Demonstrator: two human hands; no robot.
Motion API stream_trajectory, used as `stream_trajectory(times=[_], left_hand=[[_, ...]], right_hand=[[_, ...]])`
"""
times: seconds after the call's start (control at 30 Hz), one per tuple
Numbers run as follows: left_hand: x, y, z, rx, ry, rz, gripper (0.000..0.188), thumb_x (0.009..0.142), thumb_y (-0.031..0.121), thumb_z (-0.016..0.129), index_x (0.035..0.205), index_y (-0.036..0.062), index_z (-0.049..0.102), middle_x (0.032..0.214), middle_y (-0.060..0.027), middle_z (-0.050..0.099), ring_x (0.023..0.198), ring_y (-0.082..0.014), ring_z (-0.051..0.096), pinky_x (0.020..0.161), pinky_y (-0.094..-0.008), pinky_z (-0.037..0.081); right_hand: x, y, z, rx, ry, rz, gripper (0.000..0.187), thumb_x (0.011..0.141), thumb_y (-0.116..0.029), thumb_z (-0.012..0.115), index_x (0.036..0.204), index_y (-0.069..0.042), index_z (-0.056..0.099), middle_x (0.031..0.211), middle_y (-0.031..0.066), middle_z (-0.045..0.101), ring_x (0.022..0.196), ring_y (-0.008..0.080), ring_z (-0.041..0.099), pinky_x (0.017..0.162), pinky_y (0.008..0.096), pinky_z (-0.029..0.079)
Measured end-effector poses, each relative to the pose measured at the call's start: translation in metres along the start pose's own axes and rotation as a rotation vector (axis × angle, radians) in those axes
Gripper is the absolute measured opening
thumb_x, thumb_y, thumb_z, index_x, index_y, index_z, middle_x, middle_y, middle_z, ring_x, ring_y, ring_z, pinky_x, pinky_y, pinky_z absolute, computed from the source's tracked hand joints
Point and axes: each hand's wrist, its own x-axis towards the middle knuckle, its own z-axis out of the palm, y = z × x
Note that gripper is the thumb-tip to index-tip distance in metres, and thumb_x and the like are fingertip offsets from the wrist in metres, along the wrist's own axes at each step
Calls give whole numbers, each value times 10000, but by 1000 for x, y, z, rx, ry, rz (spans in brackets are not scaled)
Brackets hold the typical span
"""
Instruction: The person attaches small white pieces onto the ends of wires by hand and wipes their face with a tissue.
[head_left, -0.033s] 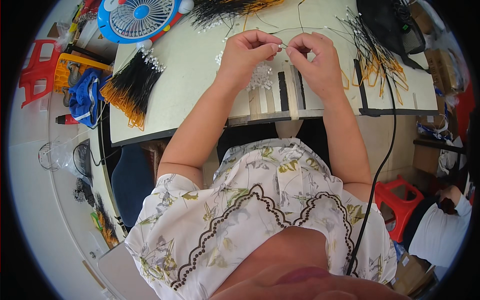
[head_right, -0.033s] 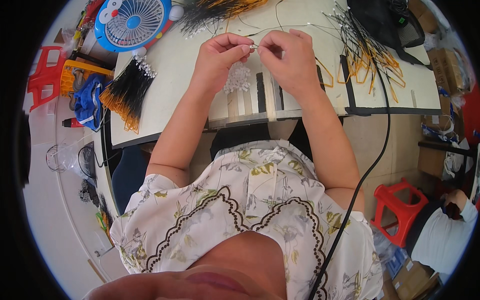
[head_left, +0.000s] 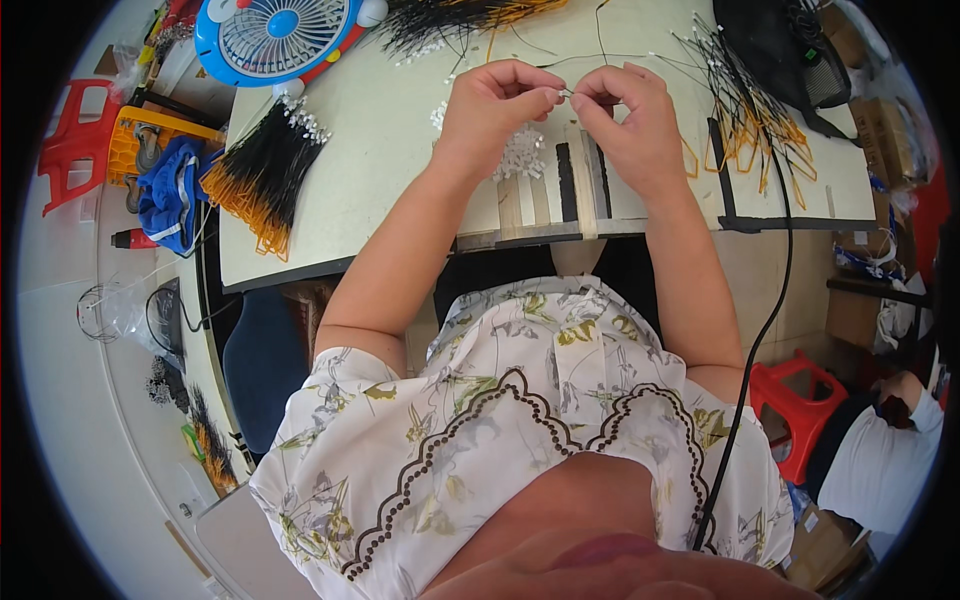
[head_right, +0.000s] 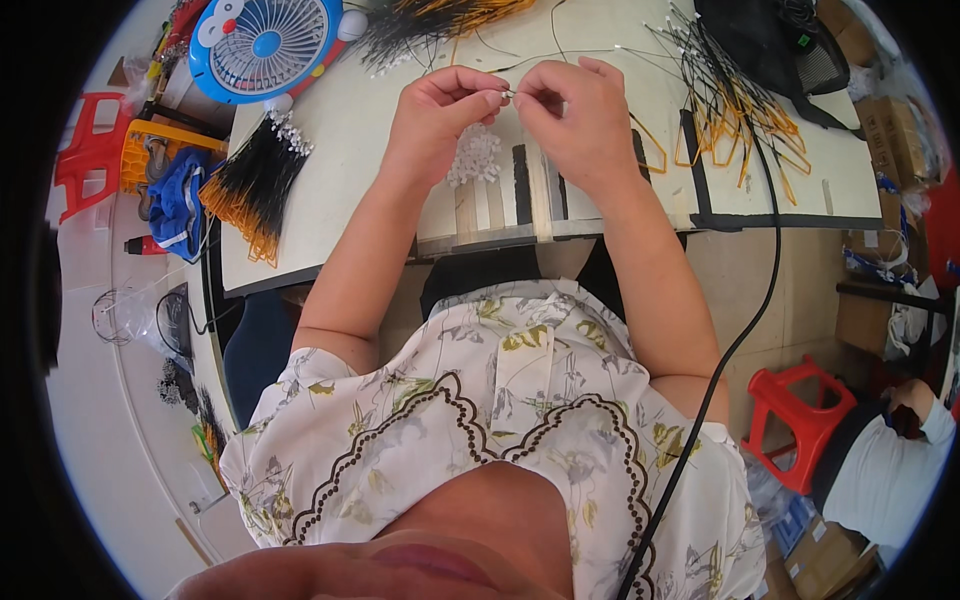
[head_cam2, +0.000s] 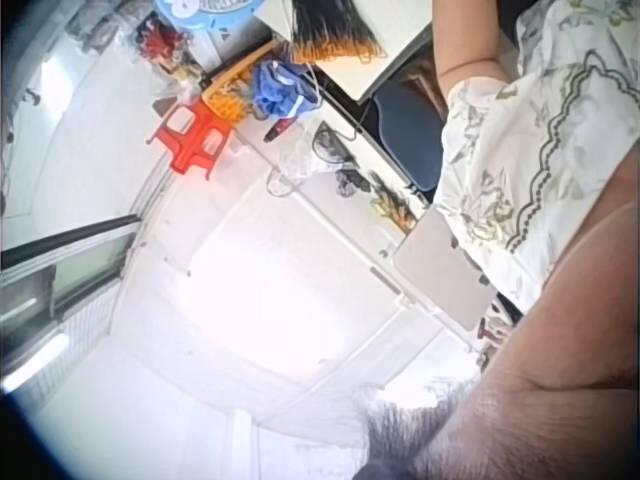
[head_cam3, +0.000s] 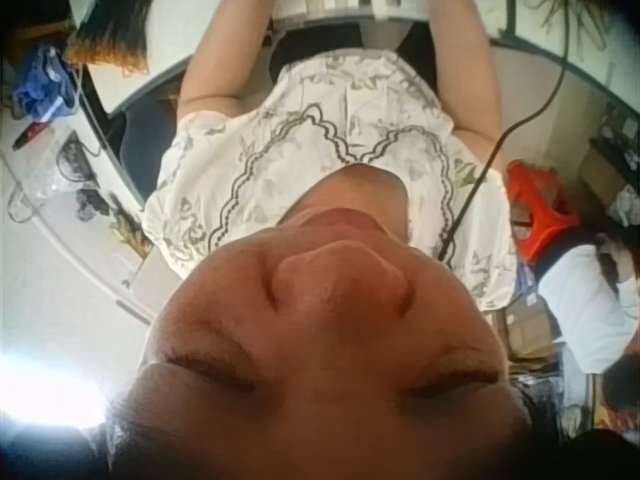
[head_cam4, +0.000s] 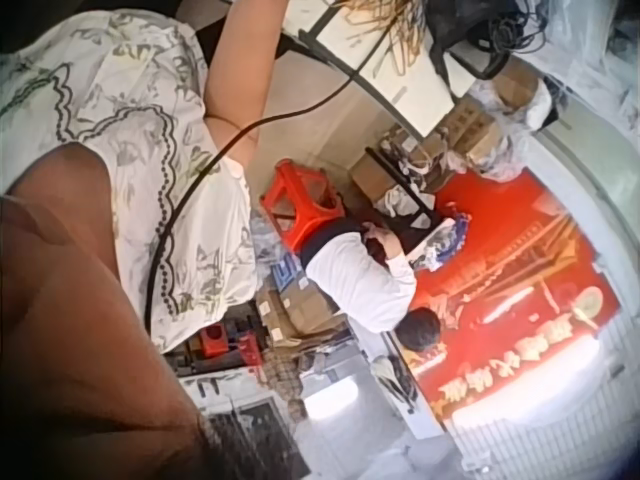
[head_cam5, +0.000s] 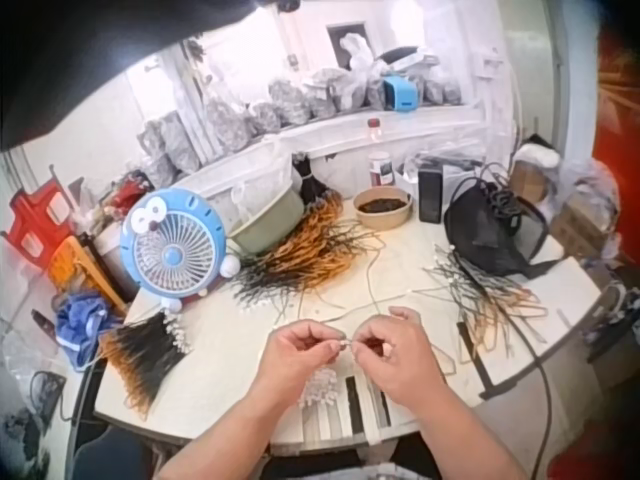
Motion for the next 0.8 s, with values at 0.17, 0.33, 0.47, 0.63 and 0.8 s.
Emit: stream_trajectory(times=[0.17, 0.33, 0.47, 0.63, 0.8], left_hand=[[-2, 0, 3, 75, -4, 43, 143, 840, 12, 692, 981, -14, 699, 886, -70, 712, 758, -104, 608, 712, -247, 493], [0, 1, 0, 76, 14, 69, 122, 831, 22, 695, 950, -4, 700, 858, -51, 704, 760, -89, 608, 696, -236, 490], [-1, 2, -1, 77, 25, 85, 108, 826, 26, 689, 932, 9, 703, 842, -35, 698, 753, -75, 602, 670, -221, 475], [-1, 1, -2, 123, 48, 81, 98, 826, 23, 686, 922, 13, 701, 825, -22, 686, 747, -67, 594, 665, -214, 466], [-1, 2, -2, 173, 72, 80, 92, 829, 17, 680, 919, 10, 698, 820, -17, 678, 744, -59, 590, 663, -207, 459]], right_hand=[[0, -3, 0, -1, 20, -6, 103, 813, -107, 687, 790, -19, 640, 675, 7, 607, 664, 149, 547, 793, 305, 449], [3, 2, 2, 225, 120, -35, 73, 801, -33, 701, 843, 11, 660, 741, 32, 622, 691, 138, 546, 722, 268, 450], [2, -1, -2, 133, 51, 52, 82, 796, -6, 709, 868, 17, 678, 794, 41, 634, 738, 135, 551, 694, 254, 443], [3, 1, -3, 179, 87, 39, 71, 790, -19, 715, 841, 8, 675, 781, 30, 626, 780, 138, 557, 742, 277, 445], [0, 7, -3, 151, 26, 81, 72, 767, -16, 704, 773, -1, 634, 766, 22, 616, 776, 137, 554, 764, 283, 441]])
